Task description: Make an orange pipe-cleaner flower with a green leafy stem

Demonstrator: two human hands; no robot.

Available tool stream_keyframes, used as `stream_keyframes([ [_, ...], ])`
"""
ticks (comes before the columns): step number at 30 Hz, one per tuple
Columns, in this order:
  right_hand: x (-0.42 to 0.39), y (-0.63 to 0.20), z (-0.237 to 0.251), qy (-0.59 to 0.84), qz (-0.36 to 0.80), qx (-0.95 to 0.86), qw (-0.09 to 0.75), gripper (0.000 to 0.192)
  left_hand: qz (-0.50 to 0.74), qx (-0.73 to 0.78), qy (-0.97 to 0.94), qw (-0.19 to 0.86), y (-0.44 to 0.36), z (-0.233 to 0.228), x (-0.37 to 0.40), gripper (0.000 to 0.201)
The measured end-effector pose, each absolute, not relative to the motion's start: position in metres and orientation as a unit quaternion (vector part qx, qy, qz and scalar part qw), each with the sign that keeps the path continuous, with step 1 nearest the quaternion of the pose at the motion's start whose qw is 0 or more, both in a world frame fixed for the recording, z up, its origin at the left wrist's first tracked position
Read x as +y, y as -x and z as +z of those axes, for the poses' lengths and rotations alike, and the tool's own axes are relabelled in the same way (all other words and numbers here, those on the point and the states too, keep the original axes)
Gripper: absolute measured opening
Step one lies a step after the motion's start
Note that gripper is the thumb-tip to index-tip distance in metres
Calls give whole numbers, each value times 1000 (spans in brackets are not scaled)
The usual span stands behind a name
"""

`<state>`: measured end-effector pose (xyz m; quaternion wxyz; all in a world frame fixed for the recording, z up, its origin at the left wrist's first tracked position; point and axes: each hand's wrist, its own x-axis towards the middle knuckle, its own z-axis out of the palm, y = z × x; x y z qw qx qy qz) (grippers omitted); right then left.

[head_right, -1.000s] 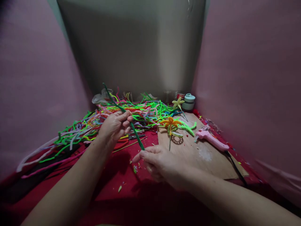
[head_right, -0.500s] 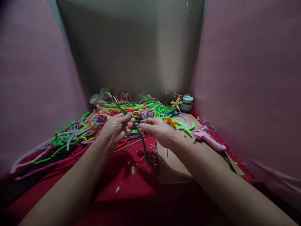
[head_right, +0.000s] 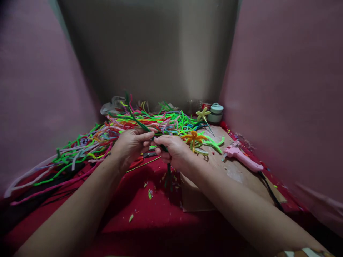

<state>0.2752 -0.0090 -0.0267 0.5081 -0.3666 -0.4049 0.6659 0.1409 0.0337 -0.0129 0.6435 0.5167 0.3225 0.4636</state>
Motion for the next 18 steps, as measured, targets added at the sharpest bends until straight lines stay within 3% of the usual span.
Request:
stream_keyframes([
  [9, -5, -274, -29, 285, 781, -262, 490, 8, 477, 309, -508, 647, -140, -7, 30, 26],
  [18, -8, -270, -40, 294, 741, -338, 501, 14, 534, 327, -503, 595, -146, -10, 26, 22],
])
